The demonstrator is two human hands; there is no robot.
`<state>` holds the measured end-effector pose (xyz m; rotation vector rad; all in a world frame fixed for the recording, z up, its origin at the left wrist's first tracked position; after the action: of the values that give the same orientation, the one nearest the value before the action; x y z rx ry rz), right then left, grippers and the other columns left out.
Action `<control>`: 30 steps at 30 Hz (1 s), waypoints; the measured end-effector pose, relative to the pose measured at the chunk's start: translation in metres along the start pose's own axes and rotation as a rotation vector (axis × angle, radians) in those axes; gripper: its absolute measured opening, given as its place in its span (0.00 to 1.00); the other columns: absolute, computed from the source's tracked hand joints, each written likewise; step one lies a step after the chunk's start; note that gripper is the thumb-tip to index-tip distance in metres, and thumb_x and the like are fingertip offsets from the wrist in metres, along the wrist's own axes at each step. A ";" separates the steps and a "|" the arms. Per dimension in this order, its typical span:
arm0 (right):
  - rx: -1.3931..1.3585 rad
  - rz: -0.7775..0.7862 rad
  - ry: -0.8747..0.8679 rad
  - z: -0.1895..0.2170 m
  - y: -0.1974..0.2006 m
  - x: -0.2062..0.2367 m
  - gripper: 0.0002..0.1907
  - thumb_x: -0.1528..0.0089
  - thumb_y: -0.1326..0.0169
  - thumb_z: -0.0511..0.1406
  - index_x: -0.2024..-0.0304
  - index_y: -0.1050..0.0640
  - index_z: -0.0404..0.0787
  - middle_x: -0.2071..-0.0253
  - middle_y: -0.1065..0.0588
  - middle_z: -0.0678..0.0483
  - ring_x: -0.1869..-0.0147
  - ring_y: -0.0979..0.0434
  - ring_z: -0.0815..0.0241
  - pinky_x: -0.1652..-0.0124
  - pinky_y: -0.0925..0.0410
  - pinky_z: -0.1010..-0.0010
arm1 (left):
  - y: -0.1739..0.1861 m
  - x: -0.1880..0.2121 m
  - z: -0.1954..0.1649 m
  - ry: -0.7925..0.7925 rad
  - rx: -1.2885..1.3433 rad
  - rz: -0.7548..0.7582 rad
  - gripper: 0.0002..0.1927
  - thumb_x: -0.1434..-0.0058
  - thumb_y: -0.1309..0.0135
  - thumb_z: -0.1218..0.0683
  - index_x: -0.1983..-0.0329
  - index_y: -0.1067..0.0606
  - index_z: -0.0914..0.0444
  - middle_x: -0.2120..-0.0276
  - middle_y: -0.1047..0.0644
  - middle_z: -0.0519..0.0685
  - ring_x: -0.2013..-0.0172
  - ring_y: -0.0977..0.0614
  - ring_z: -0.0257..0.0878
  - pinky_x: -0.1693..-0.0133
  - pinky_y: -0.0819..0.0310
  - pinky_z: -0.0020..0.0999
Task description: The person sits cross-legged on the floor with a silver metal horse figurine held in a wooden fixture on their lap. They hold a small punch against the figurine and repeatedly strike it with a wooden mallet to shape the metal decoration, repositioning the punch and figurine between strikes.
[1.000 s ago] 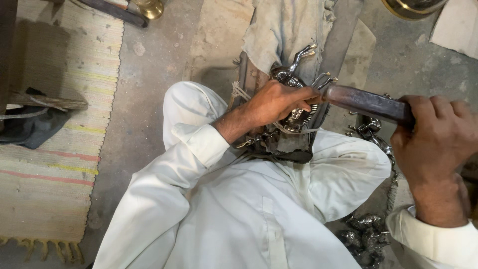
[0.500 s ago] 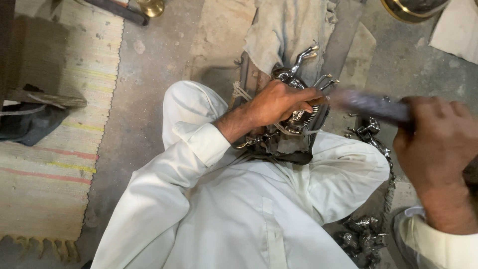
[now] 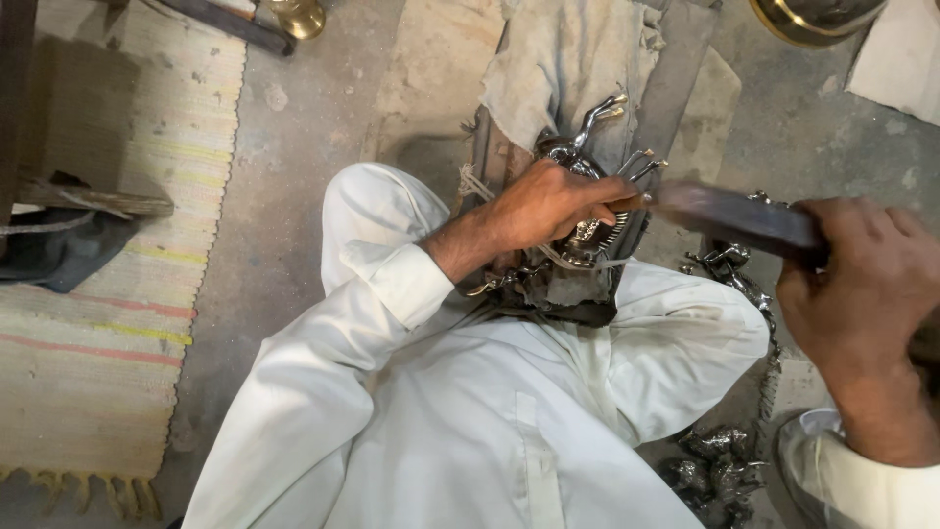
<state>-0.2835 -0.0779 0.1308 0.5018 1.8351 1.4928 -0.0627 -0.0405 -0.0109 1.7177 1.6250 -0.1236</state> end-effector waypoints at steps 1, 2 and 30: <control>-0.159 -0.004 -0.108 -0.008 0.000 0.001 0.10 0.37 0.36 0.28 0.55 0.23 0.37 0.63 0.26 0.47 0.61 0.25 0.46 0.59 0.33 0.61 | 0.001 0.000 0.000 0.002 -0.011 -0.002 0.22 0.37 0.34 0.57 0.41 0.26 0.57 0.67 0.17 0.52 0.68 0.13 0.45 0.66 0.19 0.37; -0.321 -0.005 -0.209 -0.016 -0.001 0.002 0.11 0.36 0.36 0.30 0.55 0.24 0.35 0.63 0.27 0.45 0.61 0.25 0.46 0.59 0.33 0.61 | 0.001 -0.001 -0.002 -0.010 0.002 -0.002 0.22 0.38 0.35 0.58 0.41 0.26 0.57 0.66 0.16 0.51 0.68 0.13 0.44 0.66 0.19 0.37; -0.038 -0.093 0.037 0.020 0.010 -0.004 0.12 0.39 0.33 0.29 0.54 0.20 0.38 0.63 0.24 0.45 0.60 0.23 0.44 0.59 0.32 0.60 | 0.005 0.016 0.002 -0.013 0.129 -0.003 0.23 0.38 0.44 0.69 0.41 0.30 0.61 0.53 0.15 0.50 0.53 0.11 0.39 0.59 0.15 0.32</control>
<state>-0.2678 -0.0645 0.1399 0.3682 1.8300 1.4802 -0.0541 -0.0280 -0.0188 1.8079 1.6408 -0.2455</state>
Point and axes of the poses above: each hand's wrist, its own x-axis away from the middle knuckle, its own y-axis out of the back of the hand, z = x × y, the point moved 8 cm from there along -x, towards the middle knuckle
